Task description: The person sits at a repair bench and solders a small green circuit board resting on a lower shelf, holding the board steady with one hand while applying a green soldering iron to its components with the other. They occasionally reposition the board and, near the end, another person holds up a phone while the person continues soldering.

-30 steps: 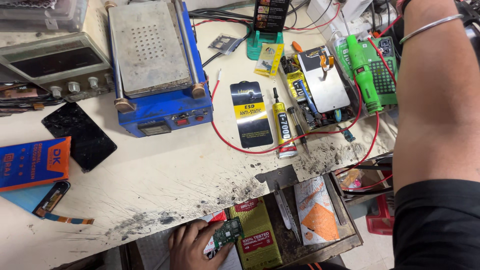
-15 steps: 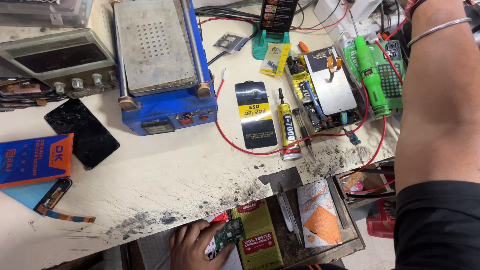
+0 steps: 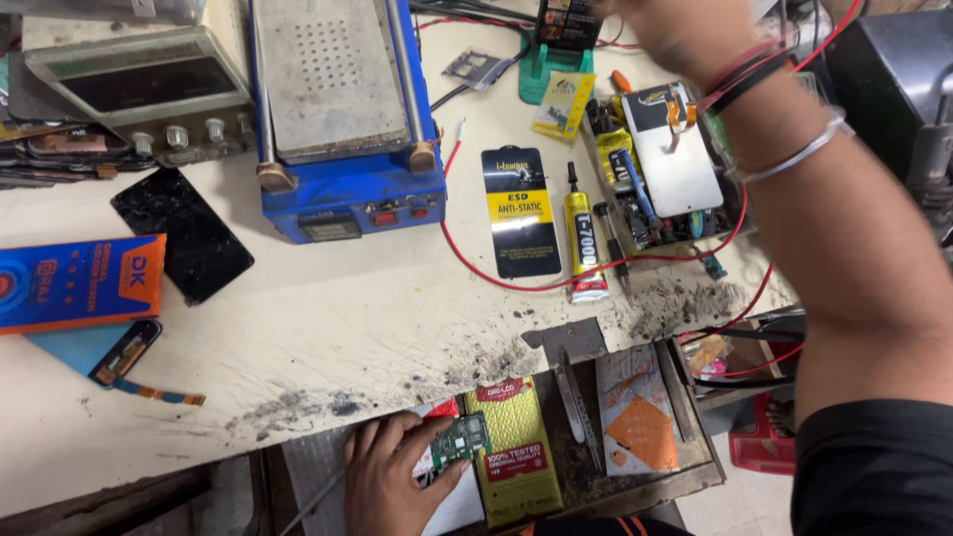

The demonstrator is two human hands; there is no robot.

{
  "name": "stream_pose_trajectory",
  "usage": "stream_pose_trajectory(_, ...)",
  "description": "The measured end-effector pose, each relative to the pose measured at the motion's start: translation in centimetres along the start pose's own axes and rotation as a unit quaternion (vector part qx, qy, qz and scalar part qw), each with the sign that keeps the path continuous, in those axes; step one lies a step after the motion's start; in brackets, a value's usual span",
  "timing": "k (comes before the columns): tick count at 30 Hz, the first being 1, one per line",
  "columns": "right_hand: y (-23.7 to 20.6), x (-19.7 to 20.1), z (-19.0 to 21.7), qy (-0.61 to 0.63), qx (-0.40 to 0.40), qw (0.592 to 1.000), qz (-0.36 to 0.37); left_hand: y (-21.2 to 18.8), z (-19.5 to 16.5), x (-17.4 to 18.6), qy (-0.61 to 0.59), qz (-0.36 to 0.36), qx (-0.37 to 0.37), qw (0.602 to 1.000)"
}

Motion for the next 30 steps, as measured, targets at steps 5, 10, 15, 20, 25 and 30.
stream_pose_trajectory(5, 2.2, -8.1, 8.5, 0.043, -0.043, 0.991, 0.12, -0.6, -0.7, 0.5, -0.001, -0.085, -0.074, 0.994)
stream_pose_trajectory(10, 3.7, -10.7, 11.9, 0.034, -0.128, 0.982, 0.135, -1.8, -1.3, 1.0, 0.082, -0.214, -0.156, 0.961)
stream_pose_trajectory(15, 2.7, -8.6, 11.9, 0.067, -0.187, 0.977, 0.078, -2.1, -2.9, 2.3, 0.072, -0.231, -0.222, 0.944)
stream_pose_trajectory(20, 0.5, -6.4, 10.1, 0.267, -0.258, 0.914, -0.163, -0.4, -7.7, 4.5, -0.027, -0.223, -0.255, 0.941)
stream_pose_trajectory(25, -2.1, -4.9, 7.6, 0.564, -0.361, 0.725, -0.16, 6.3, -14.1, 6.9, -0.059, -0.218, -0.305, 0.925)
stream_pose_trajectory(30, -3.8, -3.2, 6.3, 0.582, -0.336, 0.692, -0.264, 21.1, -21.0, 8.9, -0.093, -0.324, -0.356, 0.872)
Point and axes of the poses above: each hand's wrist, its own y-axis towards the middle knuckle, its own x-axis out of the back of the hand, z = x × y, the point moved 2 cm from there along y, towards the middle knuckle, and after that the axes turned 5 degrees about -y, right-handed, at the moved point
